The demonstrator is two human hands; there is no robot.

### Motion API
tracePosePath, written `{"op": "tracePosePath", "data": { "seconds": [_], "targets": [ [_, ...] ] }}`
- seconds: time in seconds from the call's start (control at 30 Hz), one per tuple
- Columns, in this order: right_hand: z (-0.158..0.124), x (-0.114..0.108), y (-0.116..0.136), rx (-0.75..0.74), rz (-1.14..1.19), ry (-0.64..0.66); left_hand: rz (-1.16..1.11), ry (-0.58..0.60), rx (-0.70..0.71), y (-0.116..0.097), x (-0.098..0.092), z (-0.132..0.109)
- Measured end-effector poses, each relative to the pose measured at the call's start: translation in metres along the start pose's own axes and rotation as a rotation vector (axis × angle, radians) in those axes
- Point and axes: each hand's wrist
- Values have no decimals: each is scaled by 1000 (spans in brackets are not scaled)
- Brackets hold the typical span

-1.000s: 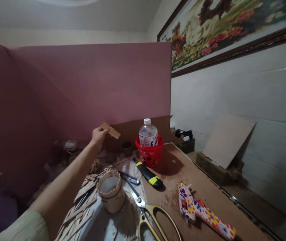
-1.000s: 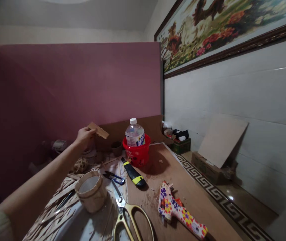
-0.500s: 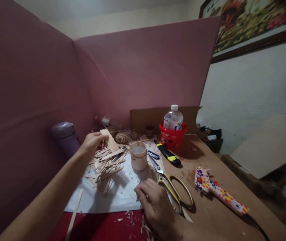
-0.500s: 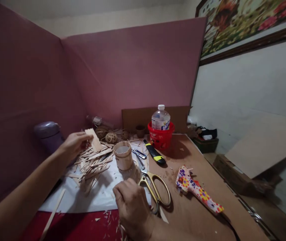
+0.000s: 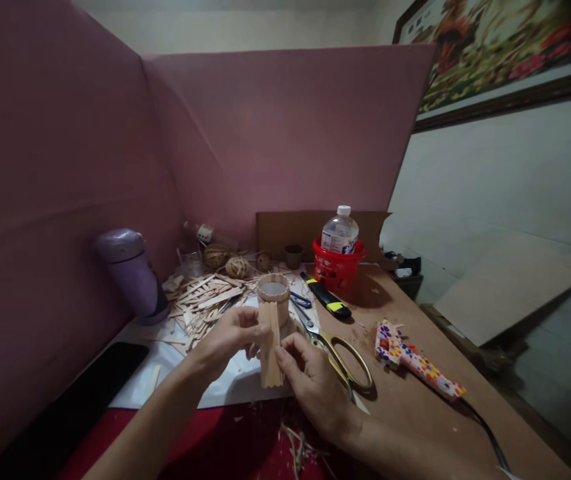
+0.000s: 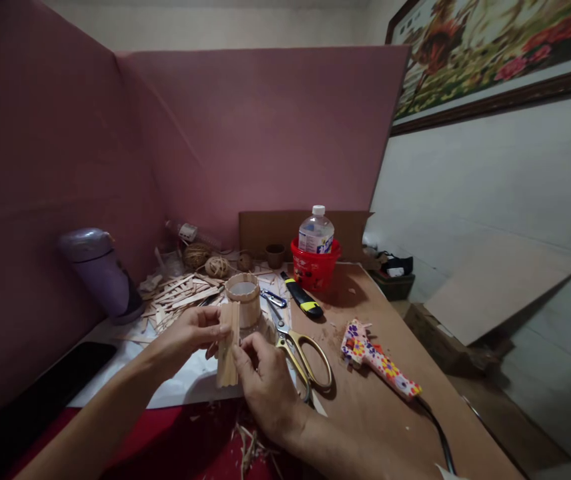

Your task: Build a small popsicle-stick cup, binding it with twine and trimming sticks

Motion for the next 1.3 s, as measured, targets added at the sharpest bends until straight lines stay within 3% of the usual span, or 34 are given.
{"op": "tracePosePath", "data": {
  "seconds": [0.27,0.6,0.9,1.1,1.3],
  "targets": [
    [6,-1,-8,35,168,-84,22,61,-13,-4,5,5],
    [4,0,-5,61,207,8,-147,-41,-83,26,1,-1],
    [6,2,-2,206,678,182,-240,-16,-40,32,6,-5],
    [7,6,-7,173,705,119,-187,-39,5,31,8,-4],
    [5,7,-4,89,556,41,-56,-9,-16,27,10,-7]
  ]
}}
Point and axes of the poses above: each hand's wrist, its own z-axis towards the middle knuckle, its own x-axis out of the palm, y = z × x, and after that the axes turned 11 degrees about y, right-handed
